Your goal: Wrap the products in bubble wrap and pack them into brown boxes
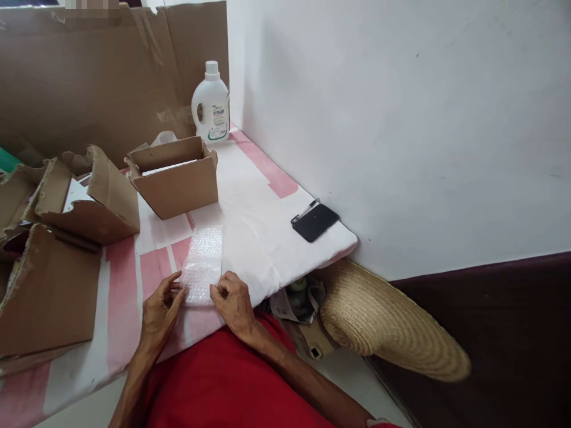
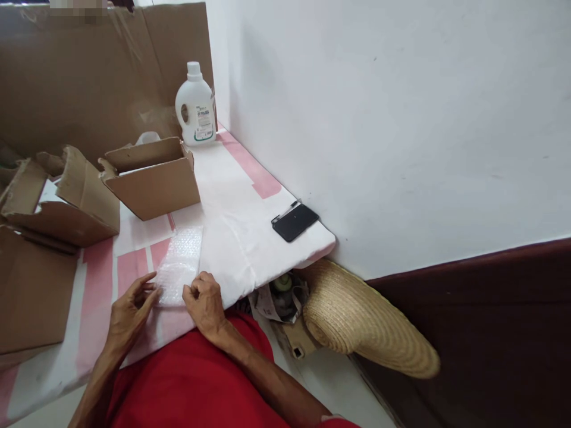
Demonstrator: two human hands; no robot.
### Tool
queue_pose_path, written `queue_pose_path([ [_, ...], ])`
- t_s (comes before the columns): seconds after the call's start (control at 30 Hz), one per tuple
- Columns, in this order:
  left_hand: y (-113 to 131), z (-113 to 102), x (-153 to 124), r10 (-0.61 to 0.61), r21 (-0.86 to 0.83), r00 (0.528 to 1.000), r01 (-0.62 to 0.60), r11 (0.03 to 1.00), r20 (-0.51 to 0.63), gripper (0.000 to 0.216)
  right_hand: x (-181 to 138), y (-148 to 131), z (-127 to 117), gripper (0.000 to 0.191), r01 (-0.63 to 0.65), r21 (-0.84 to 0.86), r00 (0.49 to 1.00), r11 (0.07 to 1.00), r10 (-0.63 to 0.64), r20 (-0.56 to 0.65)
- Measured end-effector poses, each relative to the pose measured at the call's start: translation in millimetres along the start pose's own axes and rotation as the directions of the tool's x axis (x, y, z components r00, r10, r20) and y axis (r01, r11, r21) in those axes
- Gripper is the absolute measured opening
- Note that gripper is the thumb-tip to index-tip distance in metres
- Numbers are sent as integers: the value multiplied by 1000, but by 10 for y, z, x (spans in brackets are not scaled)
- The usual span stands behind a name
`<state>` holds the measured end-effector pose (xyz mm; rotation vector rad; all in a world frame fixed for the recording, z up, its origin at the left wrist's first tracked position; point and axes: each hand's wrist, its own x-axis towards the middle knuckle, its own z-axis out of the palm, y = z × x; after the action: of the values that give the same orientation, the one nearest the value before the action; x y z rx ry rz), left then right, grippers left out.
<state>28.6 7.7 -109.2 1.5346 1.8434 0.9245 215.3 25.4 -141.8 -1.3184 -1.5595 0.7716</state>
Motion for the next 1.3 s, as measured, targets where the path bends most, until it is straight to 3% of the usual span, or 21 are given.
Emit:
queue_pose_path([
  [0.07,8,-8,-18,149,101,988,-144,984,-49,49,8,1,1,38,-10,-4,1000,1000,10,2],
  [0.13,19,-23,-58,345,237,934,-316,919,-89,49,20,1,-3,39,-19,0,1000,1000,19,12],
  [0.27,-5,-35,-160,634,429,767,-607,669,98,44,59,-6,-25,40,-33,-8,998,999,33,48],
  [0.37,-79,-16,-186,702,446,679,-708,548,215,38,82,-17,-40,42,-47,-12,996,999,48,69],
  [0.57,-151,1,-159,687,421,678,-721,551,261,39,79,-71,-132,41,-68,-17,988,998,70,136],
  [0.7,-69,-8,-179,741,417,638,-744,522,211,31,125,-72,-292,22,77,-114,996,990,-72,48],
  [0.77,-9,-12,-199,745,418,638,-741,525,196,27,172,-18,-368,9,206,-132,977,970,-197,77],
  [0.87,93,-32,-242,744,396,647,-735,551,165,22,227,107,-454,43,393,-89,886,915,-351,302],
  [0.93,171,-66,-277,720,357,679,-715,601,147,20,234,167,-507,50,433,-64,829,899,-370,419],
  [1.03,305,-148,-290,637,283,757,-649,706,145,18,205,164,-587,39,404,-24,802,914,-342,489],
  [1.13,432,-212,-172,525,223,839,-544,809,142,19,151,106,-609,8,321,-12,826,947,-274,492],
  [1.3,481,-111,341,453,125,886,-463,877,101,27,86,92,-445,10,58,-42,941,997,-41,335],
])
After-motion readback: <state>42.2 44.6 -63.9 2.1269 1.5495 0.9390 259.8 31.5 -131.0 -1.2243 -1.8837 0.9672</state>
